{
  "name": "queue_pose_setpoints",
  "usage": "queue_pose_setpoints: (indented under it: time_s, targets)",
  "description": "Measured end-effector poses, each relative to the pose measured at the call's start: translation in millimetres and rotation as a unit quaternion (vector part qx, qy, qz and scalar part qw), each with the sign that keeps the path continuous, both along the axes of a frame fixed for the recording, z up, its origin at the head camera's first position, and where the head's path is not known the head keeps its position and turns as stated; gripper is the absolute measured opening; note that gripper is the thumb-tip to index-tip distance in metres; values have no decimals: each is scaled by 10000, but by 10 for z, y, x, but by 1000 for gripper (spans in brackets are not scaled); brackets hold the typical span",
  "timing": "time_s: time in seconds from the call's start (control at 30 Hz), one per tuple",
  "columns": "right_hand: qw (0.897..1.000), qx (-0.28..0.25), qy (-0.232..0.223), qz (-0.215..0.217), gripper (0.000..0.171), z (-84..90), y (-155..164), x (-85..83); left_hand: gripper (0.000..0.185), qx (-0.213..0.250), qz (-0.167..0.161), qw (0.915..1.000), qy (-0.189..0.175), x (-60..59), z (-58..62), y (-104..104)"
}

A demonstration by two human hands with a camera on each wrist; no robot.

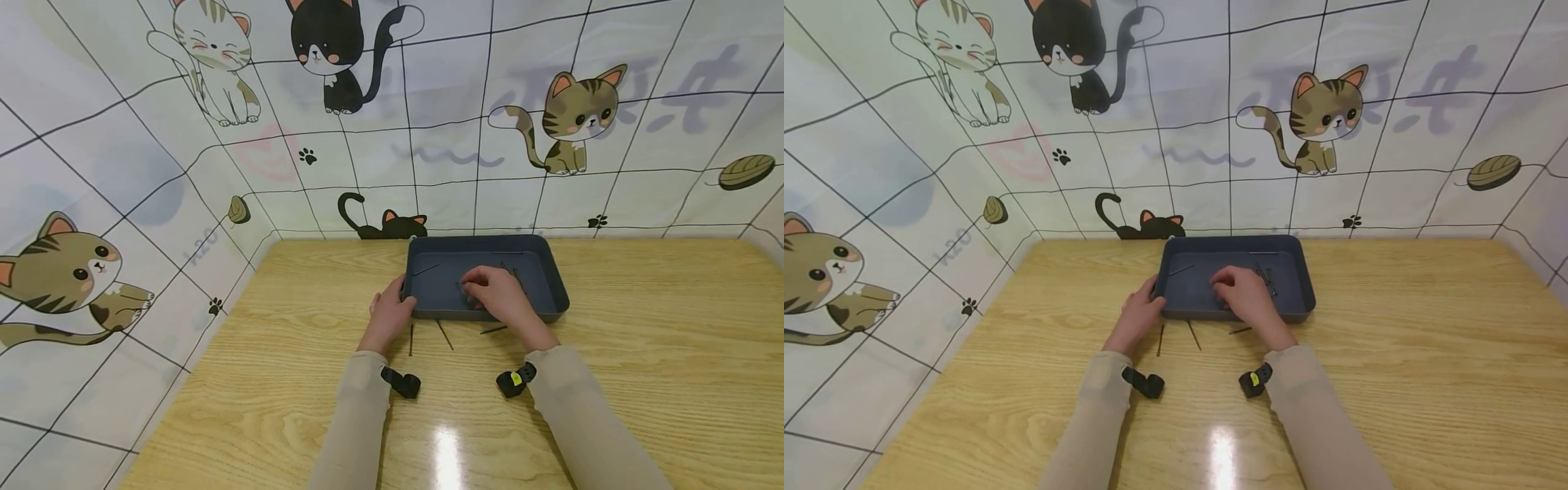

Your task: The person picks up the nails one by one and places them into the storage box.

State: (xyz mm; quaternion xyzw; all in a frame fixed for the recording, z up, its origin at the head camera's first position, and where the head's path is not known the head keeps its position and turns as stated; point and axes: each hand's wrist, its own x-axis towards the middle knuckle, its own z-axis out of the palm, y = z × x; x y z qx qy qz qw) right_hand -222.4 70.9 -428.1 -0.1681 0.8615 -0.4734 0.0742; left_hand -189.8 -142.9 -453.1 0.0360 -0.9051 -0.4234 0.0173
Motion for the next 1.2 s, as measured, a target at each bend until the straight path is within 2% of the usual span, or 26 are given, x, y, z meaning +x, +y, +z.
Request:
queue_pose_setpoints:
  time_s: [0.37, 0.67, 0.93, 1.2]
  targets:
    - [9978, 619, -70, 220, 22, 27, -9, 5, 55, -1, 8, 10000, -8, -10, 2, 1]
    - [9903, 1346, 245, 253, 25, 24, -25, 27, 56, -17, 12, 10000, -53, -18, 1, 2]
    - [9855, 1616, 349, 377, 20, -14, -42, 33, 55, -9, 10, 10000, -45, -15, -6, -8]
    - [9816, 1853, 389, 262, 20, -11, -69, 30, 56, -47, 7, 10000, -75, -14, 4, -7]
